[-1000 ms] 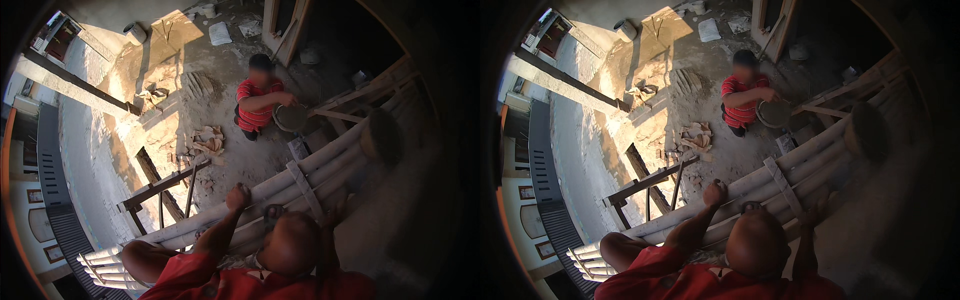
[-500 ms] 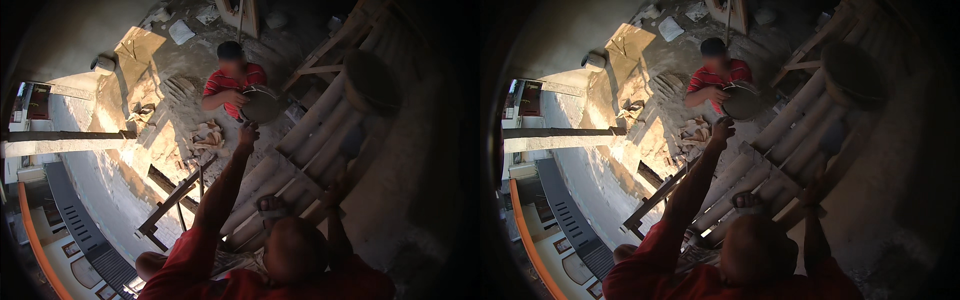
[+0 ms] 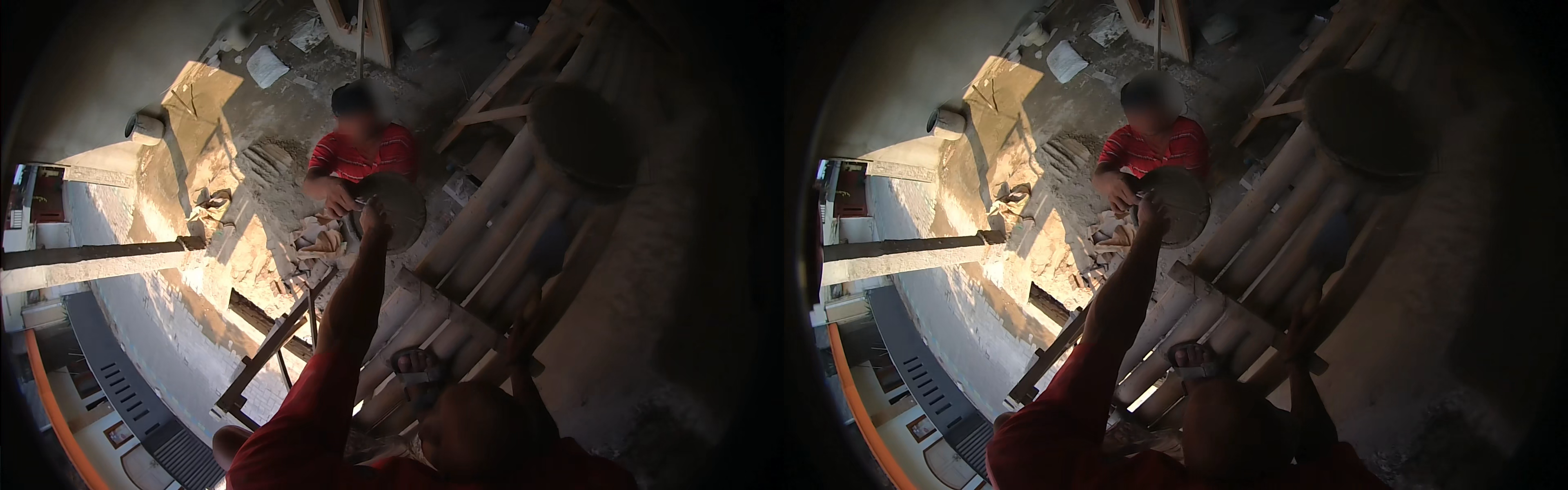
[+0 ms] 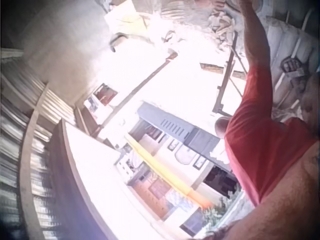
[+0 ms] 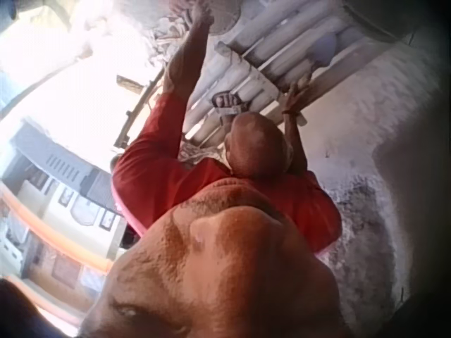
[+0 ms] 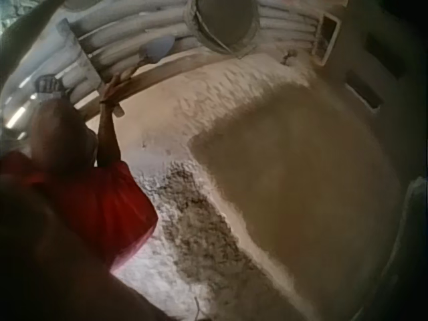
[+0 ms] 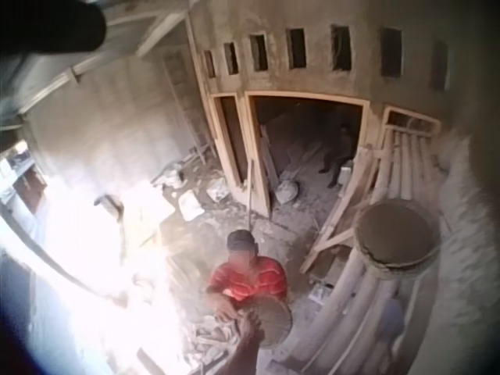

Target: The person applies cement mixture to a wall using a trowel and handles buckets of the mixture.

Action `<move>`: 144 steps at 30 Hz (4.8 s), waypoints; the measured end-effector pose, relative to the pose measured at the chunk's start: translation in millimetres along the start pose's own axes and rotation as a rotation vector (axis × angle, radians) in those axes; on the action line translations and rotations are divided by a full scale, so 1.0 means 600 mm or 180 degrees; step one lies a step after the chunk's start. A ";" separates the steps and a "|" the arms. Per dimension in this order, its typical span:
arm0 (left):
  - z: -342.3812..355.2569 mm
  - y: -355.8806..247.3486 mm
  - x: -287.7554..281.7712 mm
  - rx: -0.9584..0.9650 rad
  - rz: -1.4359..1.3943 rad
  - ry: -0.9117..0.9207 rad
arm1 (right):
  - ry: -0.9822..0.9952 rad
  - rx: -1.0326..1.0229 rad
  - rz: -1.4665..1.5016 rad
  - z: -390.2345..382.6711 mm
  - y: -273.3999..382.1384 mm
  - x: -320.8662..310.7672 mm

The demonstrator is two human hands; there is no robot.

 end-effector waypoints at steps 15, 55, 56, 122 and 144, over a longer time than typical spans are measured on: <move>-0.094 -0.092 -0.139 0.0610 0.4824 -0.0388 | -0.0297 -0.0643 -0.0116 0.003 0.000 -0.003; -1.005 -0.291 -0.343 0.0376 0.3368 -0.0195 | -0.0194 -0.0988 0.0069 -0.006 0.113 -0.026; -1.020 -0.291 -0.330 0.0429 0.3238 -0.0289 | -0.0107 -0.0870 0.0235 -0.029 0.119 -0.044; -1.354 -0.286 0.001 -0.0987 0.4033 0.1259 | -0.0276 0.2171 0.1938 -1.071 0.350 -0.405; -1.296 -0.182 0.258 0.2849 0.6431 0.3810 | -0.0157 0.1761 0.1560 -0.990 0.340 -0.520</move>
Point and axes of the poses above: each hand's wrist, its own z-axis towards the middle knuckle, its own x-axis out of the palm, y = z × x, the point moved 5 cm from there along z, towards the middle knuckle, and after that the axes turned 15 degrees about y, right-handed, at the moved point
